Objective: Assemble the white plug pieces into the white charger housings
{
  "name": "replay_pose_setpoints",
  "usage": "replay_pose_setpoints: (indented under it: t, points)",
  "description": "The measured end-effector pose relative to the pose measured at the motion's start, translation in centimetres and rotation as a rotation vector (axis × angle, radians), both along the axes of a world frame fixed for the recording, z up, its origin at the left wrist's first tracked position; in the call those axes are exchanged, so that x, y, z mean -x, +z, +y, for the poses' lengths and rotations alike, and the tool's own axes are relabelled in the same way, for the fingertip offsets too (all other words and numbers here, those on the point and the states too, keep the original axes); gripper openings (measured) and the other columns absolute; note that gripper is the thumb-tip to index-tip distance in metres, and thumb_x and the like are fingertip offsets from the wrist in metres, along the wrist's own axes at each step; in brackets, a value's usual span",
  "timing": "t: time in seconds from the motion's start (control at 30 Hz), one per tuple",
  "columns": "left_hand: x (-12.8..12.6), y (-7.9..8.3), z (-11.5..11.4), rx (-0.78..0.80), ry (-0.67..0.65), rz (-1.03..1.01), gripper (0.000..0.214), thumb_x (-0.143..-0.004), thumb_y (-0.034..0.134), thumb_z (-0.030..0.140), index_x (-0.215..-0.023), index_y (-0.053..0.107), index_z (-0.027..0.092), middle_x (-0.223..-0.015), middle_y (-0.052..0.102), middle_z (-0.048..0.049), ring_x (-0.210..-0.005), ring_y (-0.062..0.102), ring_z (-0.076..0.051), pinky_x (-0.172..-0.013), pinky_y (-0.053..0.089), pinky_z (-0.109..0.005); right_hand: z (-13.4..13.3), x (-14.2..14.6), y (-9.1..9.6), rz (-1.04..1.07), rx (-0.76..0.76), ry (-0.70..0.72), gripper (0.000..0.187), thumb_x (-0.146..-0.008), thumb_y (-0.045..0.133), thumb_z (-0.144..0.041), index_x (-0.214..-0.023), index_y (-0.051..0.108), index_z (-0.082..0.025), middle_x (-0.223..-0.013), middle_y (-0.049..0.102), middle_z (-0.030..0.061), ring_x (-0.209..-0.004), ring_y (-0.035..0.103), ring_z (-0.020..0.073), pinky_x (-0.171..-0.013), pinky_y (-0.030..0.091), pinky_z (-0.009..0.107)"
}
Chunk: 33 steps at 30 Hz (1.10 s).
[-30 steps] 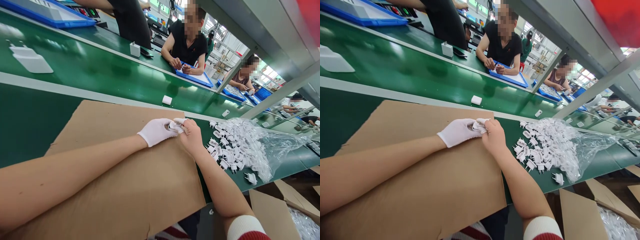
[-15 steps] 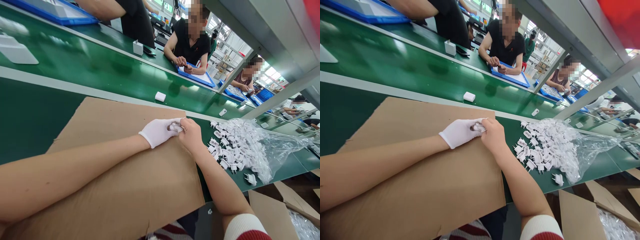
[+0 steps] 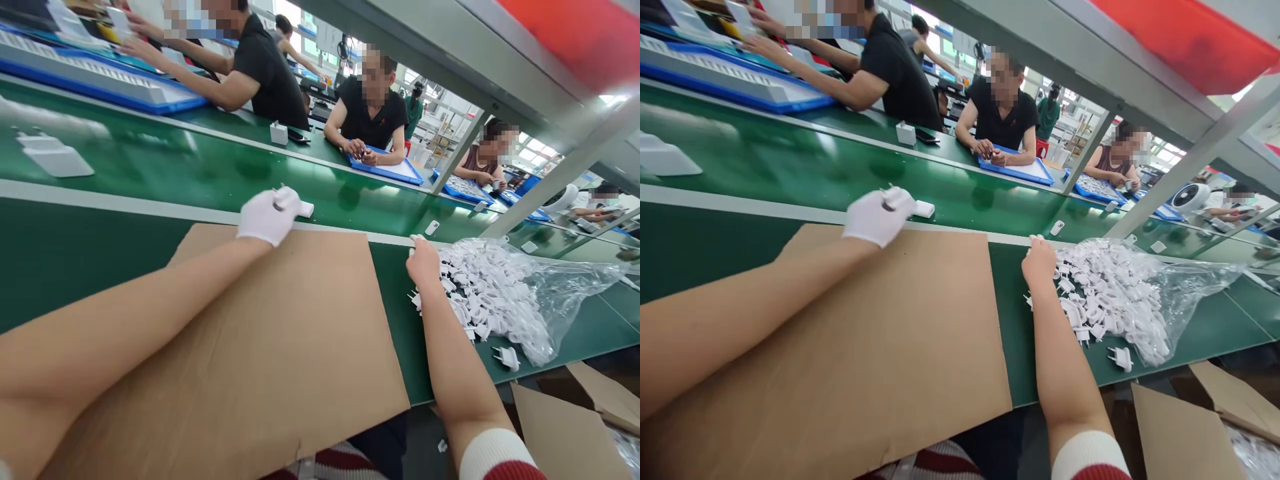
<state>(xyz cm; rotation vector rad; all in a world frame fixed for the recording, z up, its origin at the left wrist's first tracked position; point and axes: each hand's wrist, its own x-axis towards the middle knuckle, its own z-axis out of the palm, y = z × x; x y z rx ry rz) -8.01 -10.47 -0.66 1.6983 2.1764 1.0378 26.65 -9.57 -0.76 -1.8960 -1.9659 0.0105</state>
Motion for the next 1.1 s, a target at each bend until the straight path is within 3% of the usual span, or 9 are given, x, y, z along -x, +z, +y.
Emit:
replay_pose_setpoints:
  t: [0.1,0.23,0.33,0.4,0.57,0.7,0.9,1.0,1.1]
  points:
    - [5.0,0.2,2.9,0.160,0.133,0.098,0.057,-0.102,0.037,0.059,-0.116,0.064,0.010,-0.109,0.066,-0.0056,-0.097,0.055,-0.020,-0.089,0.045,-0.031,0.5,-1.5,-0.1,-0.257,0.221,-0.126,0.055,-0.090,0.044,0.000,-0.143,0.058,-0.007,-0.150,0.056,0.0241,-0.153,0.037,0.0372,-0.123,0.029,0.054]
    - [7.6,0.7,4.7,0.320,0.156,0.124,0.065,-0.094,0.050,0.060,-0.120,0.063,0.001,-0.116,0.067,-0.0130,-0.105,0.055,-0.027,-0.094,0.044,-0.039,0.4,-1.4,0.1,-0.313,0.256,-0.107,0.051,-0.091,0.042,0.002,-0.135,0.064,-0.011,-0.138,0.061,0.0218,-0.137,0.052,0.0366,-0.108,0.044,0.044]
    - [6.7,1.2,4.7,0.138,0.272,0.245,0.084,-0.089,0.055,0.060,-0.150,0.043,0.003,-0.150,0.050,-0.0211,-0.124,0.046,-0.038,-0.101,0.042,-0.051,0.3,-1.1,0.6,-0.282,0.249,-0.104,0.051,-0.089,0.046,0.003,-0.133,0.066,-0.013,-0.129,0.061,0.0203,-0.122,0.061,0.0339,-0.096,0.048,0.038]
    - [5.3,1.1,5.0,0.000,0.229,0.367,0.086,-0.089,0.053,0.062,-0.155,0.039,0.010,-0.158,0.042,-0.0207,-0.130,0.042,-0.042,-0.104,0.039,-0.054,0.2,-1.0,0.8,-0.234,0.239,-0.104,0.049,-0.086,0.052,0.003,-0.128,0.067,-0.015,-0.129,0.058,0.0193,-0.108,0.067,0.0300,-0.091,0.049,0.037]
    - [2.9,-0.8,7.4,0.287,0.155,0.370,0.055,-0.083,0.064,0.055,-0.116,0.071,0.011,-0.130,0.065,-0.0245,-0.133,0.046,-0.049,-0.106,0.034,-0.057,0.0,-0.2,0.6,0.133,0.067,-0.045,0.024,-0.079,0.065,-0.007,-0.101,0.070,-0.017,-0.120,0.064,0.0129,-0.096,0.069,0.0250,-0.087,0.052,0.036]
    - [2.5,-1.6,8.3,0.253,0.175,0.084,0.046,-0.085,0.062,0.039,-0.120,0.068,0.010,-0.133,0.066,-0.0268,-0.127,0.057,-0.046,-0.103,0.042,-0.056,-0.2,1.3,0.1,0.764,0.178,0.088,0.027,-0.071,0.082,-0.031,-0.092,0.069,-0.021,-0.093,0.074,0.0038,-0.087,0.070,0.0220,-0.082,0.055,0.035]
    - [-2.2,-0.7,4.6,-0.034,-0.174,-0.143,0.072,-0.080,0.068,0.033,-0.149,0.050,0.022,-0.123,0.074,-0.0073,-0.115,0.069,-0.024,-0.108,0.050,-0.036,-1.1,3.7,0.1,1.385,0.478,0.242,0.042,-0.061,0.093,-0.036,-0.095,0.073,-0.021,-0.103,0.079,0.0053,-0.098,0.076,0.0208,-0.080,0.059,0.028]
    - [-6.2,-1.0,1.1,-0.051,-0.414,-0.193,0.070,-0.079,0.071,0.042,-0.144,0.058,0.021,-0.117,0.075,-0.0064,-0.107,0.070,-0.024,-0.105,0.052,-0.036,-1.5,4.1,0.2,1.482,0.538,0.267,0.043,-0.056,0.095,-0.035,-0.091,0.074,-0.022,-0.104,0.080,0.0054,-0.099,0.077,0.0219,-0.080,0.060,0.029]
    - [-9.1,-1.7,-2.0,0.017,-0.489,-0.122,0.056,-0.079,0.070,0.039,-0.133,0.068,0.023,-0.110,0.077,-0.0049,-0.106,0.070,-0.026,-0.101,0.053,-0.037,-1.8,4.6,0.1,1.401,0.485,0.252,0.043,-0.055,0.095,-0.040,-0.089,0.075,-0.021,-0.094,0.079,0.0033,-0.090,0.076,0.0198,-0.076,0.058,0.028]
